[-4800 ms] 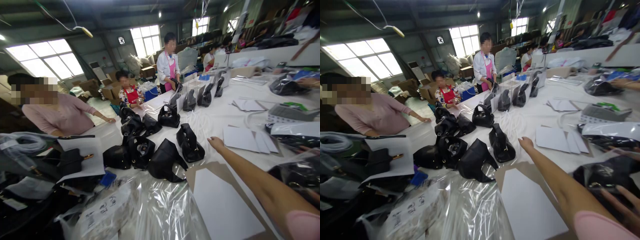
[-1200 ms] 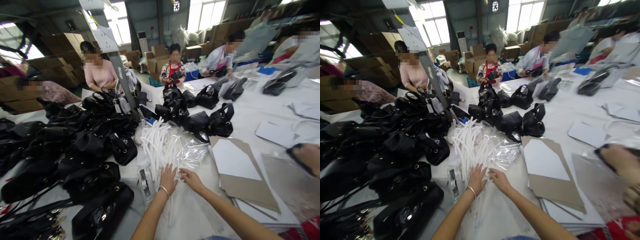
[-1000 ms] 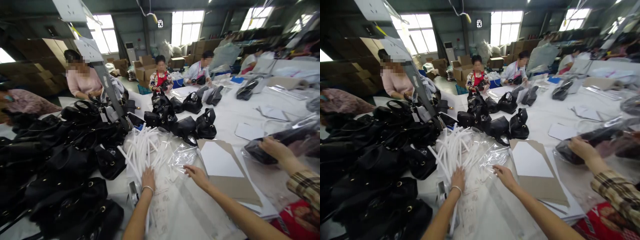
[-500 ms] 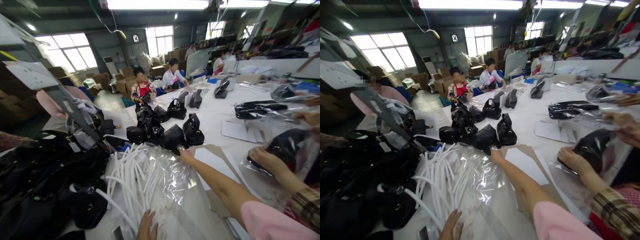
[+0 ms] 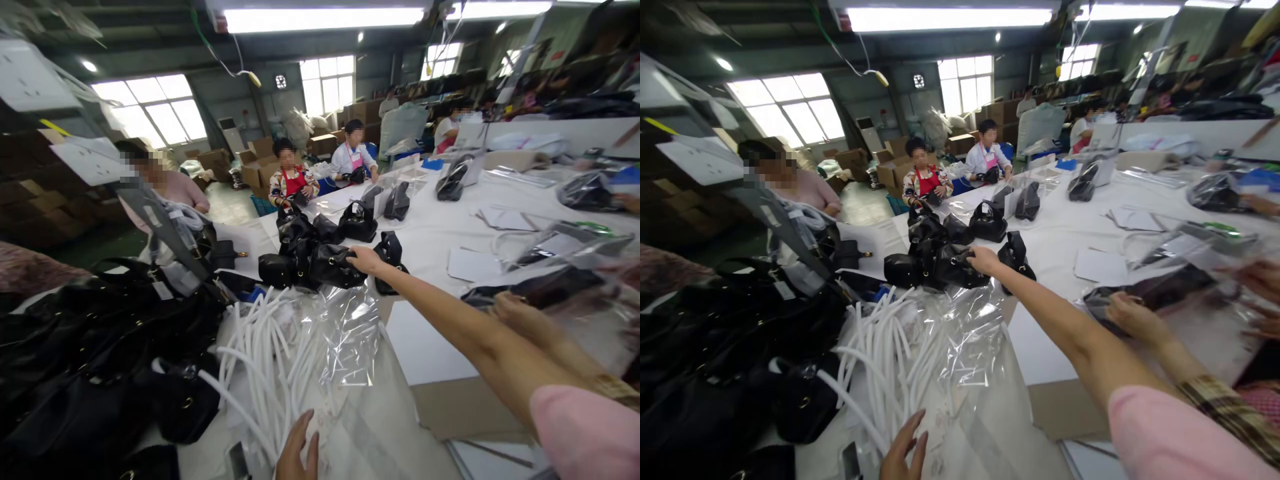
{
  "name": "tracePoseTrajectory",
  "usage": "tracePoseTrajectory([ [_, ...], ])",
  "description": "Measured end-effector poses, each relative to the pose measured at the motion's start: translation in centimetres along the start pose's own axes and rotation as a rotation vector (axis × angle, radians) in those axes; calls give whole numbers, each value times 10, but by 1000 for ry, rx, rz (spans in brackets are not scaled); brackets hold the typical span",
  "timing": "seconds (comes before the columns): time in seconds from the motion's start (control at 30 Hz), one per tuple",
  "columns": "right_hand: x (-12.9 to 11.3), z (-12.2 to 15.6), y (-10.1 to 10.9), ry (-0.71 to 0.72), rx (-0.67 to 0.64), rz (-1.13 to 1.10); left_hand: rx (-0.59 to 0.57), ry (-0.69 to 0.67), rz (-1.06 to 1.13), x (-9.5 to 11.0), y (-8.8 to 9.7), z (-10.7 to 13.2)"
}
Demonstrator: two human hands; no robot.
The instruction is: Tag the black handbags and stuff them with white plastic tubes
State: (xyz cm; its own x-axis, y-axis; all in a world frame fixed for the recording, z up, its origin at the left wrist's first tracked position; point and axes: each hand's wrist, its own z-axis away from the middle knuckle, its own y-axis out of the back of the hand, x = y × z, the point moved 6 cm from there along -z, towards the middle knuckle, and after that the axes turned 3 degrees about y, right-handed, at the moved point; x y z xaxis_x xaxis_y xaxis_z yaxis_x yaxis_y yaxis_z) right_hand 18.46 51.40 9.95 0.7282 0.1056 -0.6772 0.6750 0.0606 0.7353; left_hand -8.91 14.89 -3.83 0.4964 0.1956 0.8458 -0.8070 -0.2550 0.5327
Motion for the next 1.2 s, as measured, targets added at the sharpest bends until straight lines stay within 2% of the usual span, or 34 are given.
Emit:
tracePoseTrajectory([
  [0.07,-27,12,20,12,-1,-113,-72,44,94,23,-4,0],
  [0.1,-39,23,28,19,-18,-166,-128,72,150,34,-7,-1],
  [0.17,-57,55,38,26,-97,-318,-166,127,293,53,-10,-1],
  [0.2,-63,75,39,16,-164,-444,-174,150,365,60,-11,0],
  [0.27,-72,120,32,-97,-342,-858,-152,184,488,71,-13,3],
  [0.33,-78,167,19,-256,-456,-1169,-103,209,575,76,-15,11],
  [0.43,-82,232,-11,-451,-544,-1370,-62,195,673,75,-15,29],
  [0.5,-81,268,-37,-578,-554,-1474,-71,201,711,66,-16,43],
  [0.67,-50,337,-97,-917,-367,-1669,-137,292,606,28,-23,82],
  [0.8,-23,375,-125,-1035,-251,-1743,-55,227,296,17,-27,100],
  [0.9,-7,391,-129,-942,-196,-1715,14,129,45,22,-31,103],
  [0.97,7,394,-123,-737,-106,-1595,4,107,-32,25,-36,99],
  [1.03,22,398,-114,-535,-42,-1364,-36,114,-33,25,-42,93],
  [1.1,34,405,-110,-401,-88,-1083,-74,132,-7,22,-47,84],
  [1.2,42,418,-111,-197,-265,-669,-133,143,39,17,-53,73],
])
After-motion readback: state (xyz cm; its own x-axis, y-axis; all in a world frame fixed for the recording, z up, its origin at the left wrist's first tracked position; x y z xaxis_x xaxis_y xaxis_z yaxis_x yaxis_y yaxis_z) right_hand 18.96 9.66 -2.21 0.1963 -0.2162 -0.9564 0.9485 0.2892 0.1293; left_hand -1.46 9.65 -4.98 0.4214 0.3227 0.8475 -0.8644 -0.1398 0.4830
